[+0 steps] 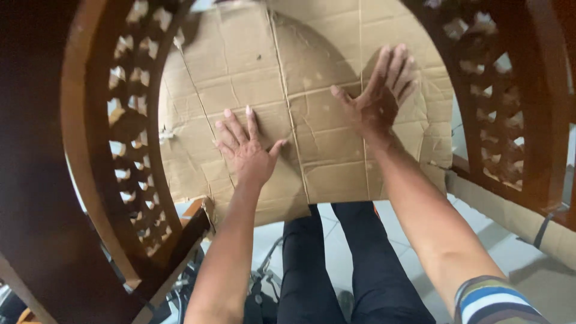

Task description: Wrapping a wooden chair with cardboard and securing it with plastic straps

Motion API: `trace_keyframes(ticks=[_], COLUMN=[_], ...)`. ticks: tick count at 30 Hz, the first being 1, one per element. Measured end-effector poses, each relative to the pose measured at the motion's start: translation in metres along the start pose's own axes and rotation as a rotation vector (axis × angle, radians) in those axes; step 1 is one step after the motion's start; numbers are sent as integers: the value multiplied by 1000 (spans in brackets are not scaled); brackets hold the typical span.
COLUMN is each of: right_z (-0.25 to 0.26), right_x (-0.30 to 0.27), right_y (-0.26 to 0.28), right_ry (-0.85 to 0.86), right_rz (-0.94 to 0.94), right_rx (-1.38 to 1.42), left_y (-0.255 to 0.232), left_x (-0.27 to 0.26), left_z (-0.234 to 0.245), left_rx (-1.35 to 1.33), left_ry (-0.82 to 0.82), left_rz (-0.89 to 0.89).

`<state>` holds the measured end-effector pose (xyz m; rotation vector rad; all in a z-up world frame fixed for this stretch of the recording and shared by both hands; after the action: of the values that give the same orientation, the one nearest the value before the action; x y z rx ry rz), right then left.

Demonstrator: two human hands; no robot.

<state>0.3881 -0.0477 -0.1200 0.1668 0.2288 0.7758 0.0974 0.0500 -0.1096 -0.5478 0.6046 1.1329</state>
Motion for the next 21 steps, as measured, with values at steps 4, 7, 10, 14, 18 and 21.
trace_keyframes(ticks=[4, 7, 10, 14, 18, 21], right_z=[7, -3, 6, 36, 120, 131], right_x=[10, -17, -58, -168, -250, -336], right_y=[-10, -14, -6, -10, -25, -74], right_ry=[272, 177, 168, 593, 611, 778], right_rz=[-147, -5, 113, 143, 183, 146], right_rx=[-86, -78, -64, -94, 26, -12], left_y=[2, 1, -15, -43, -16, 24], left_x=[-3, -11, -5, -69, -174, -266], left_z=[-8, -9, 0, 25, -36, -75], left_rx=[183, 202, 141, 28, 38, 72], left_ry=[-123, -205, -240, -156, -48, 15], left_rz=[-54, -71, -53, -95, -243, -222])
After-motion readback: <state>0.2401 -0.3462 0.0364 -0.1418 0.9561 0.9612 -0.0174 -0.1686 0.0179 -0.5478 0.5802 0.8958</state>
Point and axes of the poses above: each hand's wrist, its own x-axis towards the middle knuckle, its own z-axis out of the back of the hand, y = z × x, the point moved 8 cm from there along x, towards the middle knuckle, and after that the axes turned 1 degree about -y, right-handed, at the moved point
